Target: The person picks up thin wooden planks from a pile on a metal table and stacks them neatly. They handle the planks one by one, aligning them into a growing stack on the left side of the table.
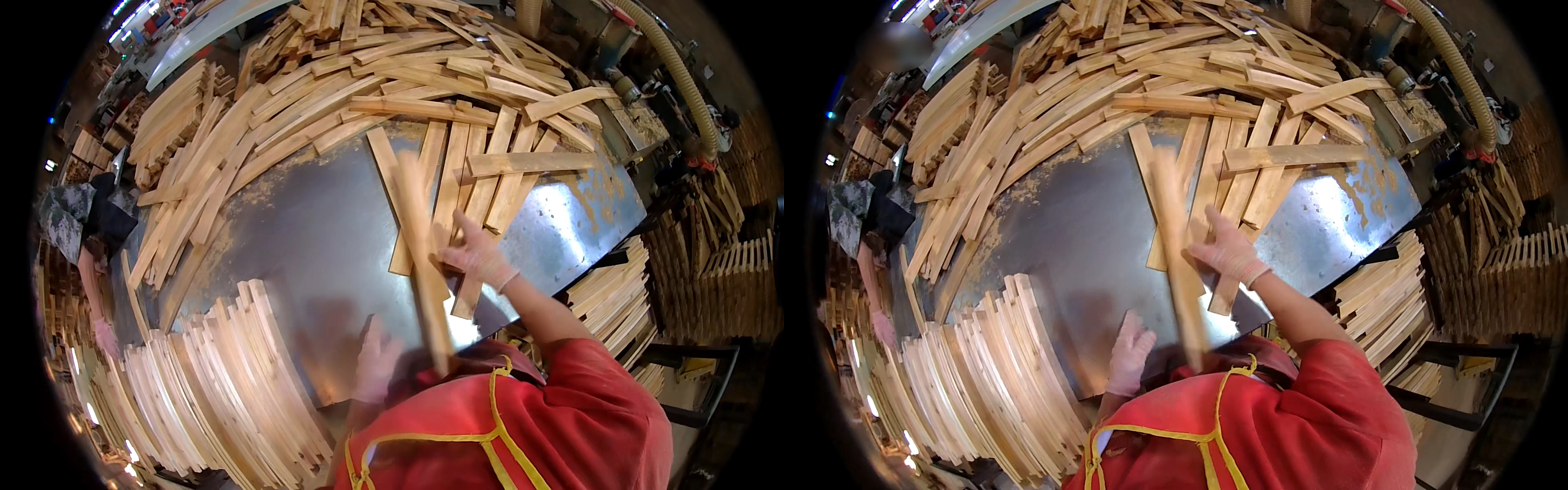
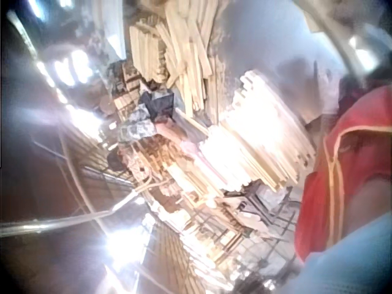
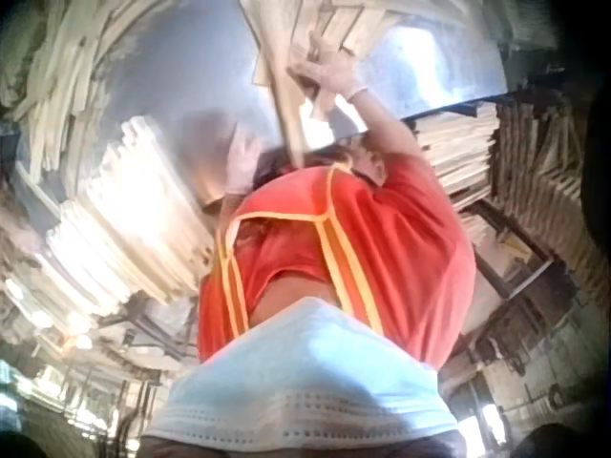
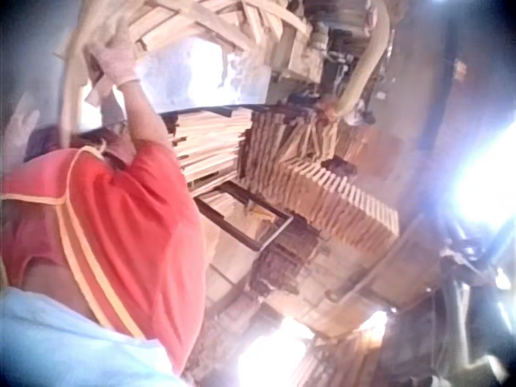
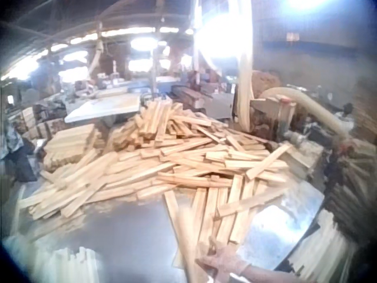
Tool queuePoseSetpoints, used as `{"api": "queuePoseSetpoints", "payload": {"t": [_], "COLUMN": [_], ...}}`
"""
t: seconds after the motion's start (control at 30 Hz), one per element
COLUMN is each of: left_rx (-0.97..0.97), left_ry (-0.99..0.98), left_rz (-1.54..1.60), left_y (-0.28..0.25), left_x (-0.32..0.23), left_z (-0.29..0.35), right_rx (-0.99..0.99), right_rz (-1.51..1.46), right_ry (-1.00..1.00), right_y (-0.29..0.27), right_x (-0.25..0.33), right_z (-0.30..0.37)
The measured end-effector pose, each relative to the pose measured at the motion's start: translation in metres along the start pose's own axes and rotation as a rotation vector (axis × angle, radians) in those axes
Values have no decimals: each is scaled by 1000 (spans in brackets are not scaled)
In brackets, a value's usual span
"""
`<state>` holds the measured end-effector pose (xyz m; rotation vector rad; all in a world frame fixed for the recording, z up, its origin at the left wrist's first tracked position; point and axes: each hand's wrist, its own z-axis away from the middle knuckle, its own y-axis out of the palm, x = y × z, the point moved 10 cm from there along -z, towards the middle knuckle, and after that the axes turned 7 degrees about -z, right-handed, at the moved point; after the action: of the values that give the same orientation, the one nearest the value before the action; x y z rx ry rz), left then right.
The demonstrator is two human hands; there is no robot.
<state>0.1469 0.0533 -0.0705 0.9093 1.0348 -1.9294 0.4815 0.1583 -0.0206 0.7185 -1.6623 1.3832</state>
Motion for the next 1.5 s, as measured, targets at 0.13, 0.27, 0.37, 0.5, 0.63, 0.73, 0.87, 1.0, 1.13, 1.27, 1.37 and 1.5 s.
{"api": "queuePoseSetpoints", "payload": {"t": [0.13,0.27,0.37,0.5,0.63,0.73,0.87,1.0,1.13,1.27,1.37,1.5], "left_rx": [100,70,69,-199,-532,-741,-730,-725,-595,-501,-588,-583], "left_ry": [-258,-274,-345,-268,-212,-139,-325,-224,-69,-95,-105,-124], "left_rz": [599,357,413,-41,-848,-1131,-1146,-1054,-945,-1074,-1106,-1113], "left_y": [33,41,30,-33,-107,-139,-162,-165,-150,-143,-153,-147], "left_x": [12,13,12,35,20,43,102,94,78,65,83,60], "left_z": [-39,-54,-51,-14,72,143,188,179,159,149,150,137], "right_rx": [-371,-46,-69,-36,302,622,799,565,797,1119,1139,552], "right_rz": [630,1078,975,876,1011,750,479,46,-124,190,164,391], "right_ry": [-487,72,-154,-223,-96,-135,149,152,292,-117,-214,-225], "right_y": [-142,-195,-189,-158,-99,-13,104,218,367,404,334,155], "right_x": [25,-69,-97,-78,-12,61,123,93,87,167,186,142], "right_z": [-94,-154,-152,-123,-94,-42,-4,-16,49,134,107,-28]}}
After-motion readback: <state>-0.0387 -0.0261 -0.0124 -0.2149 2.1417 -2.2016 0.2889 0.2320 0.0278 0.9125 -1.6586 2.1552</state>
